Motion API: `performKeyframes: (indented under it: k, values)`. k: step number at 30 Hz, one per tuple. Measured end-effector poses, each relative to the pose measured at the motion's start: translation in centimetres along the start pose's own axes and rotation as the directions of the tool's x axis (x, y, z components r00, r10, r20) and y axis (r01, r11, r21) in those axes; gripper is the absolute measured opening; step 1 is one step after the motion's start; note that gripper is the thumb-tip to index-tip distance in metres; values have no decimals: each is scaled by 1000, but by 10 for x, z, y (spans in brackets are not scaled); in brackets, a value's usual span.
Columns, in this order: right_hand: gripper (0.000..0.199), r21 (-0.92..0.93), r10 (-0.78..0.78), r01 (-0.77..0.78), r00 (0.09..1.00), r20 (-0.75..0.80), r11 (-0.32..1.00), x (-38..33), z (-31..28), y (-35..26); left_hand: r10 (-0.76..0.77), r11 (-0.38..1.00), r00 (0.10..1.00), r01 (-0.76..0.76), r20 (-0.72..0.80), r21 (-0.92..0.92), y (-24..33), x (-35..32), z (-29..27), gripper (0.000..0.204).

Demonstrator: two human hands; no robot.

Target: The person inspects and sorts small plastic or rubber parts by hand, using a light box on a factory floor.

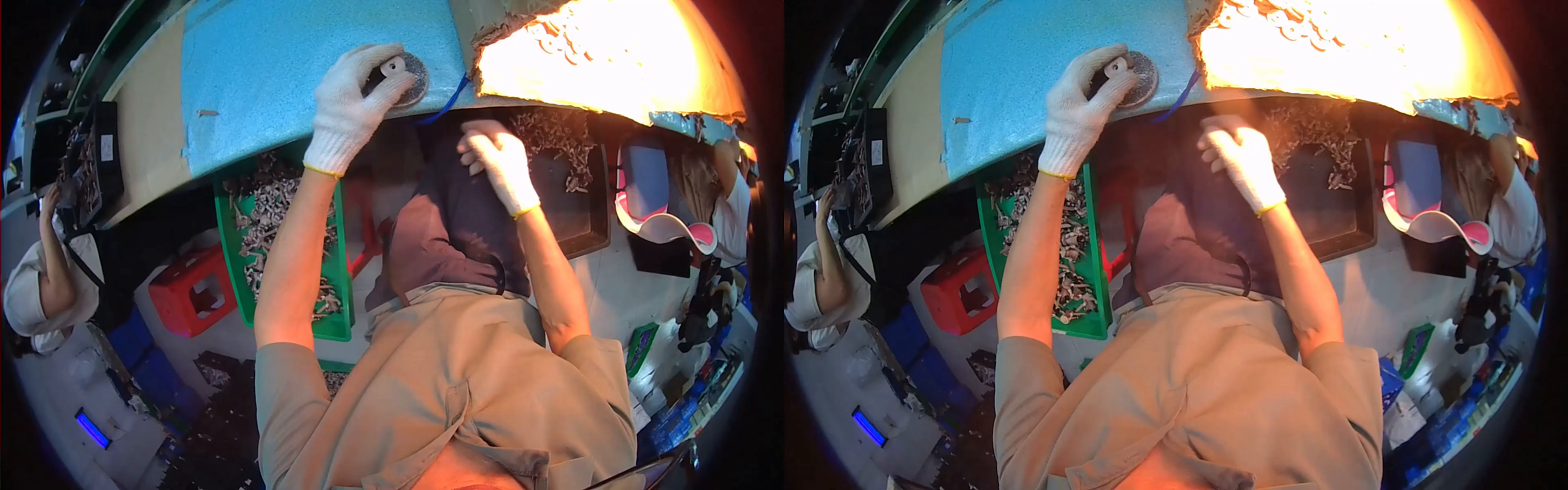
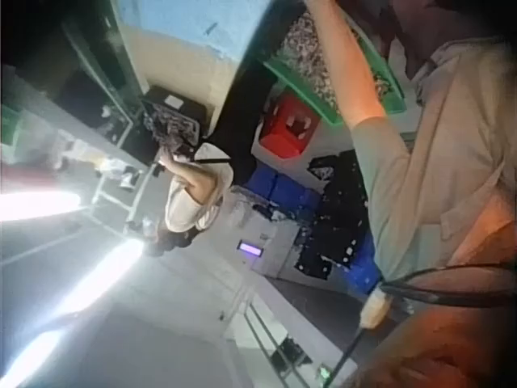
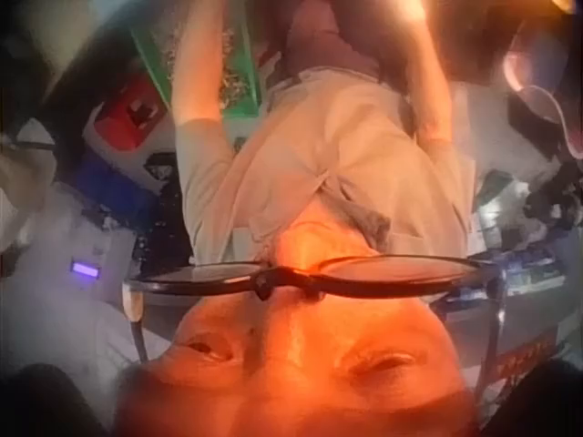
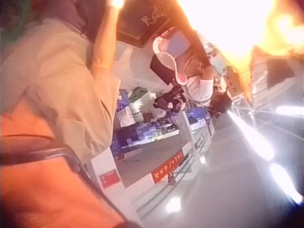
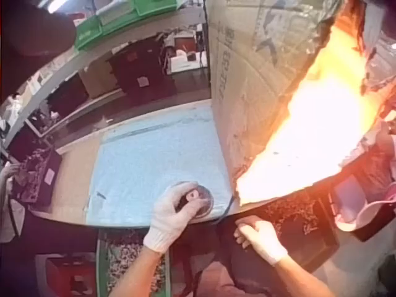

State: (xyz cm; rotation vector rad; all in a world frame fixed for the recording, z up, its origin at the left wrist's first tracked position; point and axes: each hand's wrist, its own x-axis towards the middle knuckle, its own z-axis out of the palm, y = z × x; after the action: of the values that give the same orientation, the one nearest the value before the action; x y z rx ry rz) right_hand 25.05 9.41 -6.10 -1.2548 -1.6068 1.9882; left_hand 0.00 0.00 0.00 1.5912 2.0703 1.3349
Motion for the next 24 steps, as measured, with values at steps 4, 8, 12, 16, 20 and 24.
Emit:
performKeyframes:
  k: [4, 8, 12, 16, 20, 24]
  values:
    - [19, -606, -359, 75, 860, -362, 792, 4, -86, 35, 243, 957, 970, -241, 7, 161, 5, 5, 7, 34]
    - [42, -904, -386, 29, 910, -153, 428, 22, -141, 125, -174, 969, 984, 168, -22, -181, 5, -2, 4, 34]
    - [50, -834, -209, -103, 945, -252, 542, -10, -139, 145, -211, 948, 977, 204, 0, -246, 2, -4, 10, 37]
    - [46, -732, -75, -167, 956, -285, 660, -24, -163, 139, -261, 921, 965, 249, 2, -300, 6, -5, 14, 36]
    - [42, -750, -42, -206, 954, -298, 629, -34, -174, 134, -275, 917, 961, 265, 8, -297, 9, -2, 18, 36]
    - [39, 96, 139, -119, 963, -229, 988, -44, -198, 139, -271, 913, 963, 255, -7, -319, 13, 5, 21, 37]
